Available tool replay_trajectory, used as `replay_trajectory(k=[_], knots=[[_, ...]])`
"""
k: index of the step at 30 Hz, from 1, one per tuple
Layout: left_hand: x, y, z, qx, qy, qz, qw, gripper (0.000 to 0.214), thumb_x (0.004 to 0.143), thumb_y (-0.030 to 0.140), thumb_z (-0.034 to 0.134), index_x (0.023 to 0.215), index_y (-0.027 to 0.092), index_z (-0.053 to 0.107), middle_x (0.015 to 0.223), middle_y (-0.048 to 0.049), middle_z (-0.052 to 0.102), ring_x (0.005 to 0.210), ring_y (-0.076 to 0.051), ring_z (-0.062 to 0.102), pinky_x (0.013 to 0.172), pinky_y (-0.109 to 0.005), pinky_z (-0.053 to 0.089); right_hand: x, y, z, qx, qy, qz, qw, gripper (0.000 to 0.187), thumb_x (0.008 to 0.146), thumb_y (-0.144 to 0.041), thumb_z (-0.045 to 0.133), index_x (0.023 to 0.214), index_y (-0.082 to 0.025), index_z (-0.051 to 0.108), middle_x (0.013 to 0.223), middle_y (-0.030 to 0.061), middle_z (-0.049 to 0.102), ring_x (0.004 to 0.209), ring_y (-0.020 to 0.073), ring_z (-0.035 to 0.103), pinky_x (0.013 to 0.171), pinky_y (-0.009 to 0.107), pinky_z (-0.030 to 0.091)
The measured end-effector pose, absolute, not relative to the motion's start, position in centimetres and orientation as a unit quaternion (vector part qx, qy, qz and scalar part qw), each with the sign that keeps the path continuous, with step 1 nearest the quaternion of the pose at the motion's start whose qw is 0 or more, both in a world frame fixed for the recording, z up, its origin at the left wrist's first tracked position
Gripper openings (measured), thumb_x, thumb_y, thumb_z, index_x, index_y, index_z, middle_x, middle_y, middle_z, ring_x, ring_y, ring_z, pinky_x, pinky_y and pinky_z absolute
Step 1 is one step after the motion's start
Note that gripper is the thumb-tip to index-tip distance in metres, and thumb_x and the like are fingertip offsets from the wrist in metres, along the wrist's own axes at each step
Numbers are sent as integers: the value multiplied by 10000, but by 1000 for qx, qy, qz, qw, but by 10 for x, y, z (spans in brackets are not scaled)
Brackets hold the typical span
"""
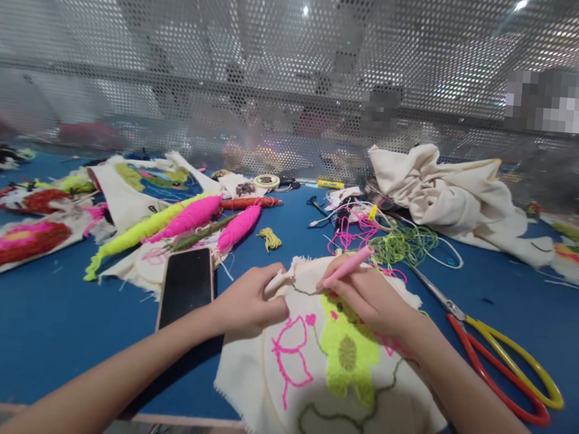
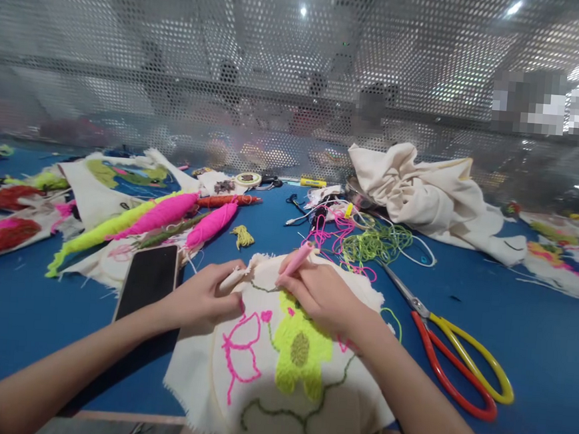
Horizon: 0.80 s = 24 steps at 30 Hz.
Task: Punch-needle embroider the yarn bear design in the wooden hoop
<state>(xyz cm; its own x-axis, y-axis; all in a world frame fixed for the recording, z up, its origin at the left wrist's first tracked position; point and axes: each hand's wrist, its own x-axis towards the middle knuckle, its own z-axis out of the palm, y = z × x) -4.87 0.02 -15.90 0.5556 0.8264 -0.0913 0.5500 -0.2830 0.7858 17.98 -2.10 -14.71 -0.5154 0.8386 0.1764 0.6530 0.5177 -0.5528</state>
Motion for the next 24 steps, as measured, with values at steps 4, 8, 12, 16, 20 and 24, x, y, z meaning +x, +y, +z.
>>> replay_trajectory(k=[4, 8, 12, 16, 20, 24], knots=[[-49, -1, -157, 789, 420, 195, 405, 124, 669, 241, 519, 699, 179, 416, 607, 75, 383, 580, -90, 332, 526, -206, 284, 174, -20, -152, -379, -889, 169, 196, 204, 907, -307, 424, 851, -191, 582, 893, 43, 628, 850, 171, 544, 754, 302, 401], [-48, 0, -158, 784, 440, 176, 402, 142, 668, 250, 525, 685, 180, 403, 601, 72, 383, 582, -95, 338, 518, -209, 270, 174, -21, -153, -416, -874, 162, 192, 246, 919, -317, 386, 886, -179, 586, 864, 61, 631, 823, 182, 558, 740, 317, 407], [-49, 1, -160, 792, 439, 164, 391, 120, 671, 239, 514, 713, 183, 416, 620, 67, 410, 588, -102, 355, 530, -217, 281, 181, -22, -145, -458, -838, 207, 211, 318, 935, -322, 327, 878, -162, 595, 849, 80, 632, 775, 182, 567, 705, 318, 413], [-49, 0, -159, 794, 436, 166, 388, 122, 669, 236, 515, 713, 182, 414, 623, 66, 407, 585, -101, 355, 527, -217, 280, 183, -20, -143, -440, -844, 208, 225, 265, 927, -289, 357, 864, -171, 586, 856, 68, 627, 775, 173, 560, 718, 318, 413], [-50, 0, -160, 795, 414, 187, 402, 125, 684, 244, 508, 703, 181, 401, 617, 72, 380, 586, -93, 336, 537, -213, 288, 180, -17, -149, -377, -884, 183, 207, 179, 898, -280, 448, 843, -186, 590, 894, 44, 631, 863, 170, 550, 784, 311, 403], [-51, 1, -160, 790, 416, 184, 411, 139, 686, 248, 522, 703, 180, 402, 616, 77, 377, 586, -89, 334, 534, -210, 284, 180, -17, -151, -395, -876, 170, 219, 188, 898, -280, 445, 875, -181, 602, 904, 56, 636, 880, 182, 554, 778, 316, 404]])
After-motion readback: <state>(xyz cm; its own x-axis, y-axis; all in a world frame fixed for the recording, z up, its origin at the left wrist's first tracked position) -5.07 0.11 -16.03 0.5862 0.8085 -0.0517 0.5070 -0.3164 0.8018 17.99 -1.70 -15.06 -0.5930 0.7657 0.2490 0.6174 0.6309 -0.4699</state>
